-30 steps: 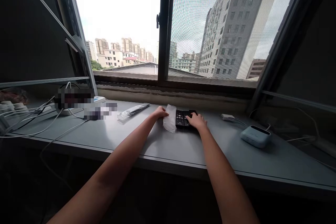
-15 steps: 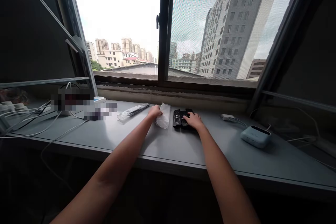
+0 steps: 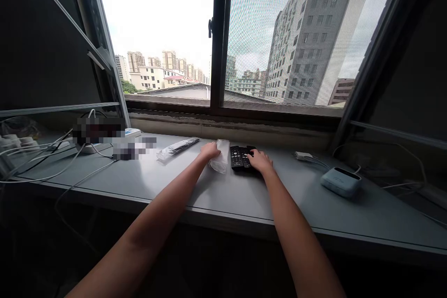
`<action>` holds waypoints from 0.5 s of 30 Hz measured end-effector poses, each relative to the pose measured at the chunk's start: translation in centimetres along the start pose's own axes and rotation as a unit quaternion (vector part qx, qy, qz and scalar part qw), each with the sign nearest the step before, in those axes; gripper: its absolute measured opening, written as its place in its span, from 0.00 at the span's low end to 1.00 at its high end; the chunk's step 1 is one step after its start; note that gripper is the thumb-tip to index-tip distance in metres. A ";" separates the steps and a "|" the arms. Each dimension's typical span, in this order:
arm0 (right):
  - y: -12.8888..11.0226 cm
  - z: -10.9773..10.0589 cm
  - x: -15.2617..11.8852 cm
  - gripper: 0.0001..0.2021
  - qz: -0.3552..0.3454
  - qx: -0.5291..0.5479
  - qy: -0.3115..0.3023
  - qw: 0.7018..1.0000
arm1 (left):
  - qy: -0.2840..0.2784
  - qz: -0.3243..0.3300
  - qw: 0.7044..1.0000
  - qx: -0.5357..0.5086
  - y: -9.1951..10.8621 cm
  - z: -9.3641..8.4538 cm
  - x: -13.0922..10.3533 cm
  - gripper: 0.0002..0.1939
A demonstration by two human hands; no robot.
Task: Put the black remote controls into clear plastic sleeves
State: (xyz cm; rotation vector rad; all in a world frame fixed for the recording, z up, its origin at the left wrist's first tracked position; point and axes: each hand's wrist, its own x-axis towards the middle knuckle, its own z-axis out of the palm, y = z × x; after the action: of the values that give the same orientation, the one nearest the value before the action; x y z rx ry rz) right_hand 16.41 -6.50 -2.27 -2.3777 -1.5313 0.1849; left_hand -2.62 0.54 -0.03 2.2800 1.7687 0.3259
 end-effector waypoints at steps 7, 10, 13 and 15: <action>-0.2 -0.3 -0.3 0.23 0.004 -0.005 -0.001 1.000 | 0.001 0.016 1.000 0.022 0.5 0.1 -0.1 0.18; -0.2 -0.3 -0.4 0.23 0.004 -0.007 0.003 1.000 | 0.001 0.016 1.000 0.027 0.6 -0.1 -0.4 0.19; -0.1 -0.4 -0.4 0.23 0.003 -0.010 0.008 1.000 | 0.014 0.018 0.999 0.029 0.7 -0.2 -0.7 0.19; -0.1 -0.4 -0.4 0.23 0.003 -0.012 0.013 1.000 | 0.031 0.026 0.999 0.036 0.8 -0.2 -0.9 0.19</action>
State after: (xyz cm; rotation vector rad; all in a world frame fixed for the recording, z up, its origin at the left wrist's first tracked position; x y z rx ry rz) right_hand 16.21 -6.89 -1.86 -2.3943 -1.5248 0.1376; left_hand -2.14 -0.51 0.42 2.3946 1.7795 0.3508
